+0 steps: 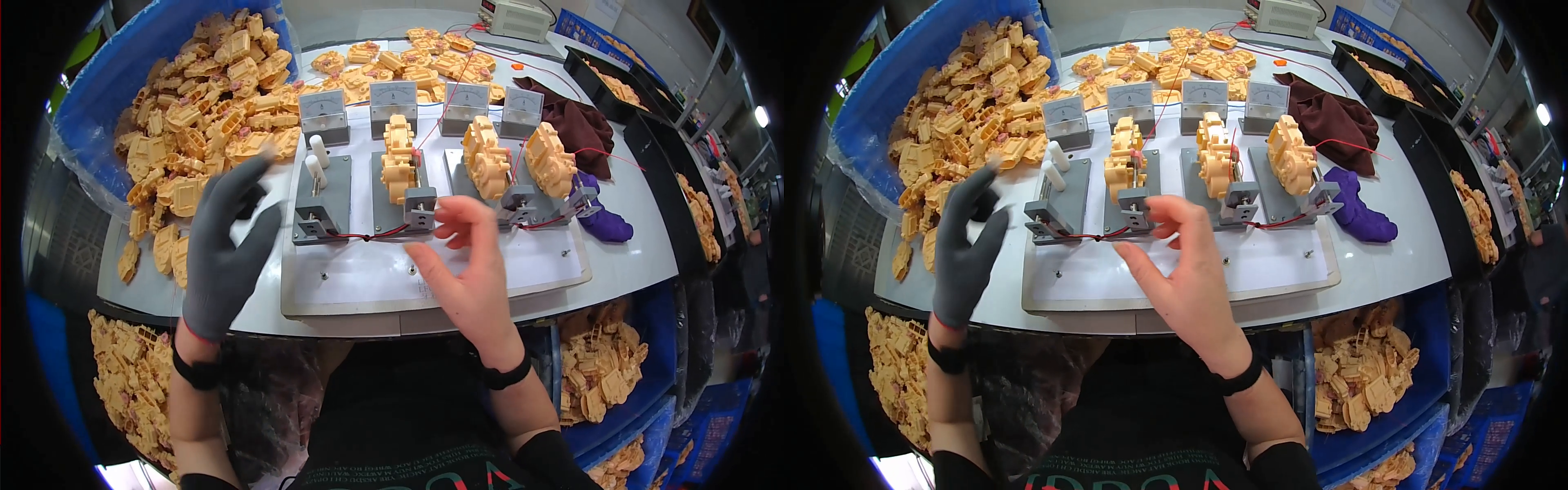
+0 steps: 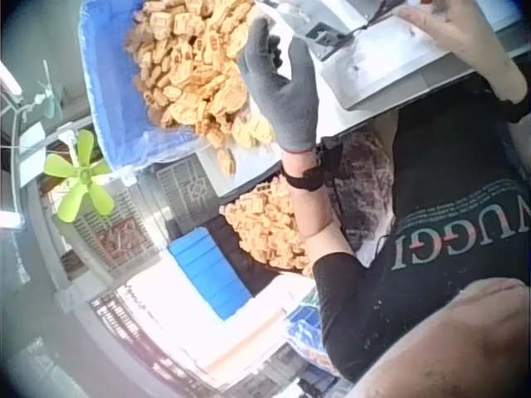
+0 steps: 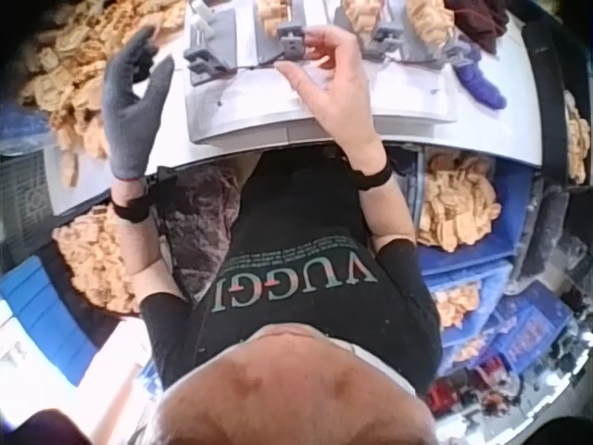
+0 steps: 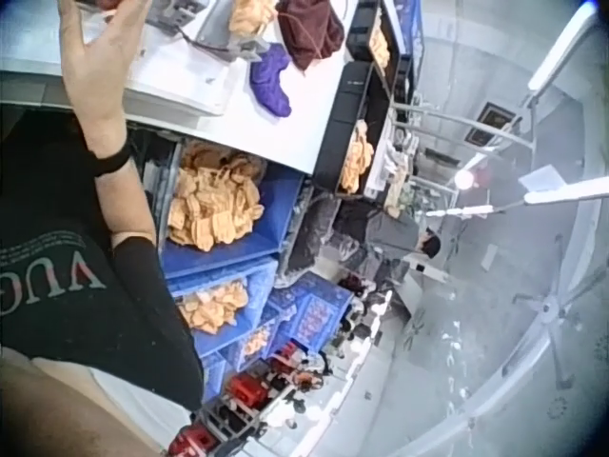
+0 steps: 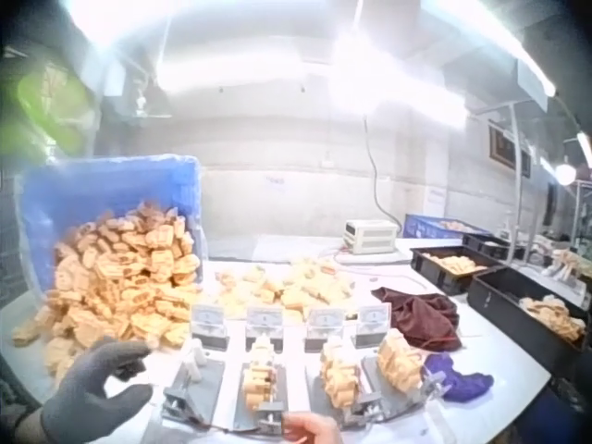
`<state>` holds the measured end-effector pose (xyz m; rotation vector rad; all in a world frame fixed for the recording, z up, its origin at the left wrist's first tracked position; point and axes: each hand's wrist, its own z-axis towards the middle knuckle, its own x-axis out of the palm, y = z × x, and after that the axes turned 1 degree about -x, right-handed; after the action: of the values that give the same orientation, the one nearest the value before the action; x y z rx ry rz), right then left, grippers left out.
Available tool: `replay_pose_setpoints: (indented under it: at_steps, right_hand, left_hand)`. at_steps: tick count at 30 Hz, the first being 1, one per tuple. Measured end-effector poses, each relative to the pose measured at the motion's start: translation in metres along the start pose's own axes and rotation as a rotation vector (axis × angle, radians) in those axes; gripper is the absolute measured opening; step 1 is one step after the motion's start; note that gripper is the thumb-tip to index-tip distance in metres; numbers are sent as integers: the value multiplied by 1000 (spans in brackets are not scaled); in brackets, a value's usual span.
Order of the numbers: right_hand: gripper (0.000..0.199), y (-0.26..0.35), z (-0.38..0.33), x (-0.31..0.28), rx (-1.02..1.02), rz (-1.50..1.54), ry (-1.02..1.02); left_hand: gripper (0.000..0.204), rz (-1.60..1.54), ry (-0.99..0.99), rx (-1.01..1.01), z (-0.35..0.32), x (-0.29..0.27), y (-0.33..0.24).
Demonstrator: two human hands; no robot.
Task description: Testing and sorting orange plastic toy or electronics housings on an industrial testing jig.
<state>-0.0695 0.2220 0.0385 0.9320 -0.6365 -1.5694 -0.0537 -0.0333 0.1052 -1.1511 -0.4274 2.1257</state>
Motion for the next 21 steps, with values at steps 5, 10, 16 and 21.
replay_pose_setpoints:
  at_steps: [5,10,16,21]
  right_hand:
    - [43,0,1,7,-24,58,88]
    - [35,-3,0,-3,-70,122,110]
    - [46,-15,-1,1,-178,110,66]
    - [75,25,-2,-25,-477,-24,-335]
  left_hand:
    - [64,427,437,628,85,29,-25]
    - [38,724,661,769,108,72,-44]
    - [29,519,415,776,119,40,-57]
    - [47,2,468,442,56,6,-69]
